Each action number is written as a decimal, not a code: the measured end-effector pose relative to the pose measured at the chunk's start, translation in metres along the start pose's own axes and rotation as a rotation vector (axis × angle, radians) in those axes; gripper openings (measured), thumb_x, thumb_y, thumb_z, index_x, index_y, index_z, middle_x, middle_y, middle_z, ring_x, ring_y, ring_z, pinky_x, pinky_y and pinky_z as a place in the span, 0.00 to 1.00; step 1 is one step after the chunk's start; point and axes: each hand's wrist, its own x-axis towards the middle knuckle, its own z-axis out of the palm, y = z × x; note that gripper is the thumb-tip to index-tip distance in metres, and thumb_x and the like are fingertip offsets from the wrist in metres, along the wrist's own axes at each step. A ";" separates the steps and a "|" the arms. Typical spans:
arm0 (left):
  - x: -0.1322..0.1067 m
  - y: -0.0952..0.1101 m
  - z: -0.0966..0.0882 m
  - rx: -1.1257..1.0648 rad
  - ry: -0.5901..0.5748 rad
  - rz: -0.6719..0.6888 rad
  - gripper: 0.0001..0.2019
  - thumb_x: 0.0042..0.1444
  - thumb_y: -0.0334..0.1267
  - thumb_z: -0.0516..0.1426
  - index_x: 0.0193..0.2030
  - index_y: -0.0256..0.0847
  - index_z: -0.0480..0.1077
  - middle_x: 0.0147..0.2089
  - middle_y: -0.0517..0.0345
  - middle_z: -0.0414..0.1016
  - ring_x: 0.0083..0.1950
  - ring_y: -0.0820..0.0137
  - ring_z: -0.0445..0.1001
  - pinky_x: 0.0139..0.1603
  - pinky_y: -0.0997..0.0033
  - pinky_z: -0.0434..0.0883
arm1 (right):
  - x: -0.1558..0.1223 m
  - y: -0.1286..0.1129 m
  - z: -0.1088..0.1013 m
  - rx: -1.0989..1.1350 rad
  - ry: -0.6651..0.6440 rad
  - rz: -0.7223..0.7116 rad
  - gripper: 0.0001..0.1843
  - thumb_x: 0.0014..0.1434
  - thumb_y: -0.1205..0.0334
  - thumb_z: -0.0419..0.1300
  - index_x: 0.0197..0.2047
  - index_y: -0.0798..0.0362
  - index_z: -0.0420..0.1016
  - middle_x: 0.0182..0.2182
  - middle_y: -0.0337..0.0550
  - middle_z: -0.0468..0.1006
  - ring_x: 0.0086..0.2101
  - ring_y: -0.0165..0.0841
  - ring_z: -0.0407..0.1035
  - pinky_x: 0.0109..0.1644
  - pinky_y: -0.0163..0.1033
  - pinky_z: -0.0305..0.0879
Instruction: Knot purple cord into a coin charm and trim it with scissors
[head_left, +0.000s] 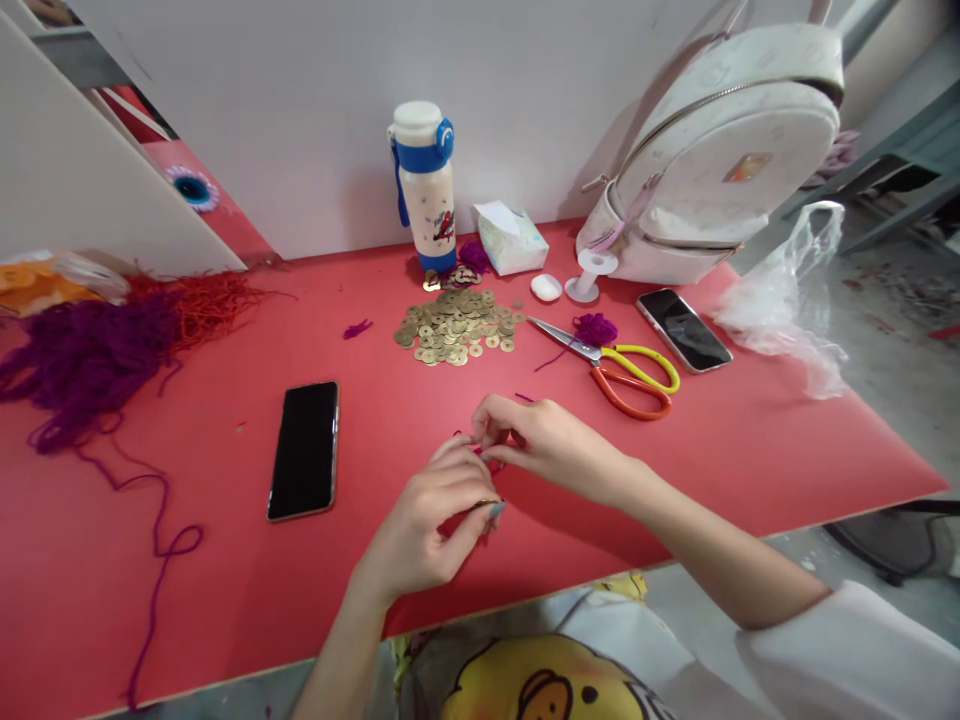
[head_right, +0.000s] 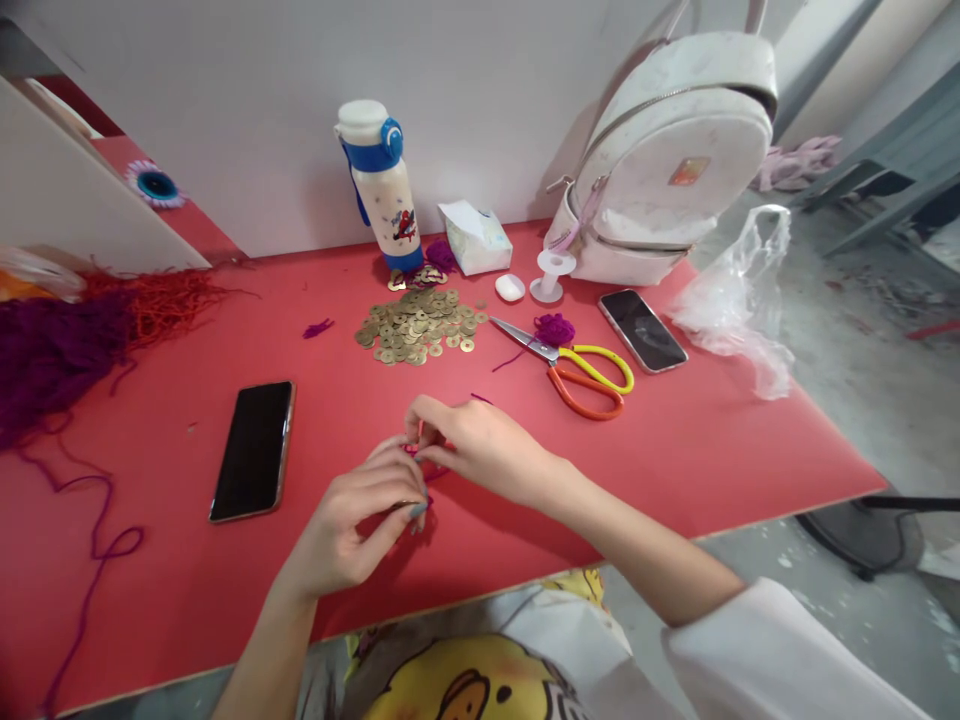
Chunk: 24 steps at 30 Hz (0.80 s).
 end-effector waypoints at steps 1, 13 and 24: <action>0.001 -0.001 0.000 -0.006 -0.002 0.003 0.11 0.62 0.25 0.52 0.28 0.38 0.68 0.27 0.57 0.71 0.35 0.69 0.67 0.51 0.59 0.68 | 0.001 0.000 -0.001 -0.014 -0.004 0.012 0.12 0.58 0.74 0.64 0.39 0.51 0.66 0.30 0.35 0.79 0.30 0.27 0.74 0.34 0.31 0.63; -0.003 -0.006 0.002 -0.050 0.006 -0.022 0.12 0.62 0.25 0.51 0.28 0.38 0.67 0.27 0.55 0.72 0.36 0.68 0.67 0.42 0.66 0.69 | 0.027 0.005 -0.024 -0.028 -0.205 -0.118 0.05 0.60 0.70 0.63 0.40 0.53 0.74 0.32 0.37 0.82 0.30 0.27 0.75 0.35 0.31 0.65; -0.002 -0.011 0.007 -0.089 0.034 0.021 0.10 0.62 0.25 0.52 0.30 0.38 0.66 0.28 0.55 0.71 0.36 0.68 0.66 0.43 0.64 0.68 | 0.138 0.091 -0.022 -0.881 0.099 -0.222 0.22 0.68 0.74 0.49 0.62 0.55 0.69 0.60 0.53 0.72 0.57 0.43 0.67 0.53 0.45 0.65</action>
